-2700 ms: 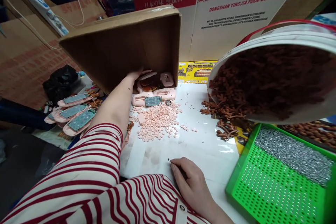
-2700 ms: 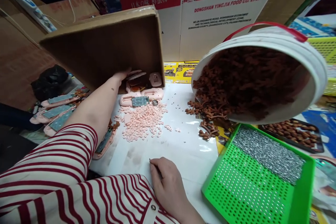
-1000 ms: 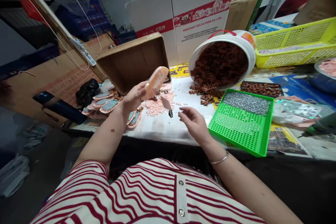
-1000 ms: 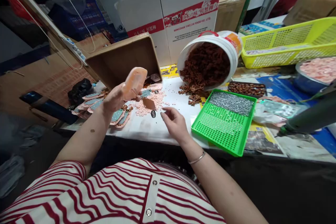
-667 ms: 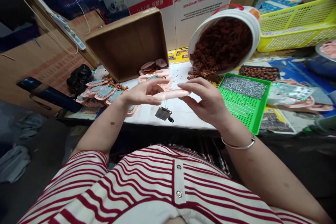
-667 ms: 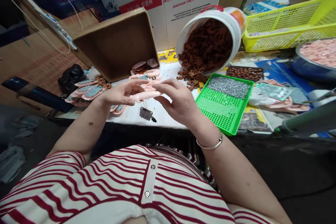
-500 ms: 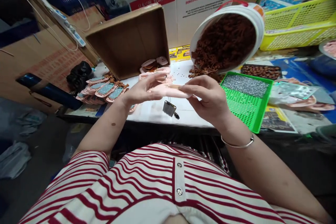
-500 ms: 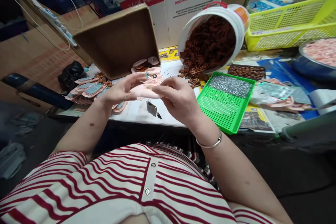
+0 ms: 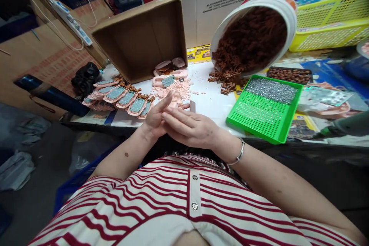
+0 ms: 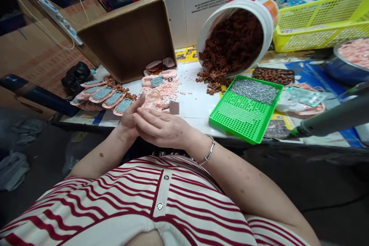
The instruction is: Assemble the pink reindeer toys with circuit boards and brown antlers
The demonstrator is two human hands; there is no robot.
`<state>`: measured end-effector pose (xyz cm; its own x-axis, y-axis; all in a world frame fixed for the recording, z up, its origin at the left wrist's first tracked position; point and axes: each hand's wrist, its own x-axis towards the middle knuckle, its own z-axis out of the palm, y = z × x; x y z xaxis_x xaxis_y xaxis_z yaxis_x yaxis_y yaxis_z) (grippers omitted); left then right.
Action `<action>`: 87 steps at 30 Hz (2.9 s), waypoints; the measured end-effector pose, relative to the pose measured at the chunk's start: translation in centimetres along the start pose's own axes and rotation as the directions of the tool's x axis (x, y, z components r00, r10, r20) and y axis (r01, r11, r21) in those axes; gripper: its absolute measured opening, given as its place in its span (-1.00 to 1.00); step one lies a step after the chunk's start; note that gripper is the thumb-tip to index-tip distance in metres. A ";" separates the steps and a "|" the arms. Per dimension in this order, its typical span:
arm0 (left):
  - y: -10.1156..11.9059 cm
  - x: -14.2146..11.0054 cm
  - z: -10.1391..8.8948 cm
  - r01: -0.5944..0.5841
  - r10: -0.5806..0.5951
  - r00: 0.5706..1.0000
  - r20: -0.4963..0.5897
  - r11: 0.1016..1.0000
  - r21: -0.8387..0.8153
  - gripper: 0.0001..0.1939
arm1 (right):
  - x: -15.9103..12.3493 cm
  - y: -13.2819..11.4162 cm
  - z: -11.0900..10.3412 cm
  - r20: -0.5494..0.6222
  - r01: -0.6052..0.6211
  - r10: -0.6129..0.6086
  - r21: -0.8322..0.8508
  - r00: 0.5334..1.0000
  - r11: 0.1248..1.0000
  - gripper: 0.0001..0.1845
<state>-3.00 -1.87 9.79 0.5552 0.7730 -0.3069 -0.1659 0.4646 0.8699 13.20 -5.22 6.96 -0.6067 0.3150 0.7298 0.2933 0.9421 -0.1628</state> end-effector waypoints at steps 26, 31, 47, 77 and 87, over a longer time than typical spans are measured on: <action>2.2 -2.9 0.4 -0.378 0.467 0.875 -0.130 0.825 0.420 0.07 | -6.1 3.2 3.3 0.230 -0.442 0.805 0.896 0.547 0.045 -0.45; 2.0 -2.5 0.1 -0.417 0.507 0.847 -0.163 0.822 0.389 0.08 | -4.6 2.3 4.4 0.392 -0.496 0.705 0.866 0.591 -0.066 -0.52; 0.7 -2.4 -1.3 -0.420 0.389 0.904 -0.176 0.883 -0.208 -0.06 | -4.4 1.9 5.0 0.257 -0.331 0.720 0.943 0.644 -0.041 -0.46; -0.8 -2.8 -1.7 -0.473 0.473 0.881 0.028 0.881 -0.002 -0.06 | -5.1 -0.1 -0.8 -0.493 -0.483 0.453 0.073 0.743 0.872 -0.70; -2.6 -1.9 -0.4 -0.286 0.302 0.952 0.046 0.935 -0.210 -0.15 | -0.5 -3.0 -6.5 -0.041 -0.289 0.292 -0.320 0.956 0.902 -0.74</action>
<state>-3.95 -4.34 7.90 0.5165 0.8562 -0.0120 -0.4847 0.3039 0.8202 17.44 -8.98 11.36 -0.4637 0.5711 0.6774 0.6766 0.7219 -0.1454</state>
